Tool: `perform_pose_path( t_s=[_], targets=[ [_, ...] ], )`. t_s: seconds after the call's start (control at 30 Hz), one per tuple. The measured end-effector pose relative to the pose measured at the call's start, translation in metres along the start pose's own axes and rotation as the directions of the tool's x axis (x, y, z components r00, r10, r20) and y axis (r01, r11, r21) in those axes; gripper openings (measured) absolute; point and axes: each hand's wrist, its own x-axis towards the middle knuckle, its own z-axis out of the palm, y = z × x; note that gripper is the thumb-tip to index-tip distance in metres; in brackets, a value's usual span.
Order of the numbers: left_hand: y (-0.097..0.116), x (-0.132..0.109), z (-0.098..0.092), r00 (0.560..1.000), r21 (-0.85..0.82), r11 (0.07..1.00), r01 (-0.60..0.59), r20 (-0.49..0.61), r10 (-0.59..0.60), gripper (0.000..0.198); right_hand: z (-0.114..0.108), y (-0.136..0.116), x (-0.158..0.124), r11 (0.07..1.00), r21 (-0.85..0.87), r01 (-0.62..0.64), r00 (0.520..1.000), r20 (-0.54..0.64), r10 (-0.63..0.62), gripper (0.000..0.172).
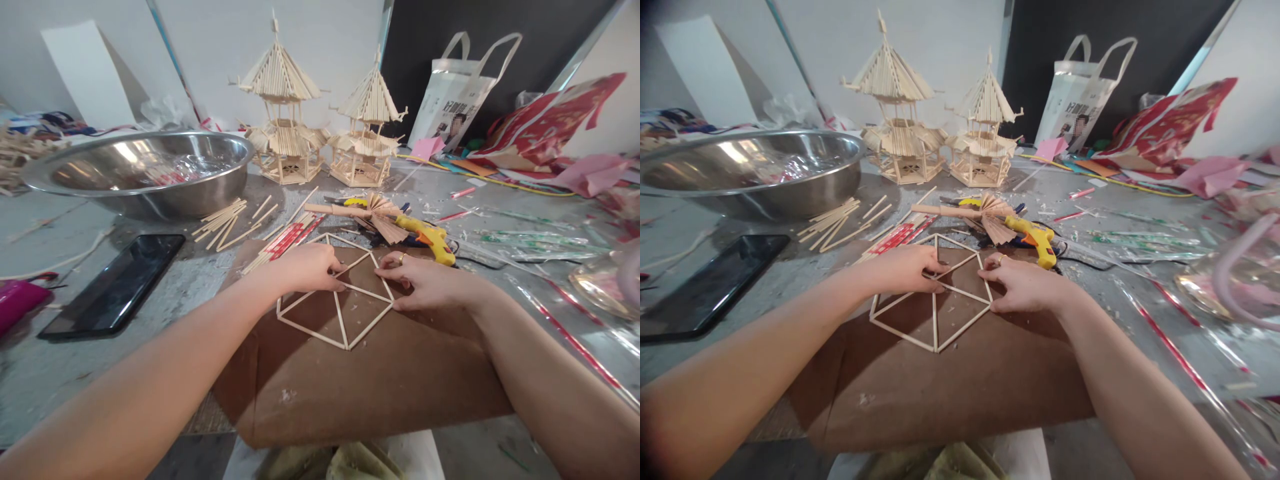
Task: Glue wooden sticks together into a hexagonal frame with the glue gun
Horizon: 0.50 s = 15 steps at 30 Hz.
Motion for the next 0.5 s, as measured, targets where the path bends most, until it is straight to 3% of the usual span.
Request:
perform_pose_path(
  t_s=[0.23,0.5],
  targets=[
    [0.0,-0.002,-0.006,0.999,0.005,1.0,0.004,0.032,-0.004,0.04,-0.001,-0.002,0.0,1.0,0.001,-0.014,1.0,0.019,0.014,0.058],
    [-0.014,-0.011,-0.025,0.987,-0.027,0.99,0.141,-0.073,-0.142,0.038,0.0,0.0,0.0,0.999,0.029,-0.016,1.0,0.013,0.015,0.058]
  ],
)
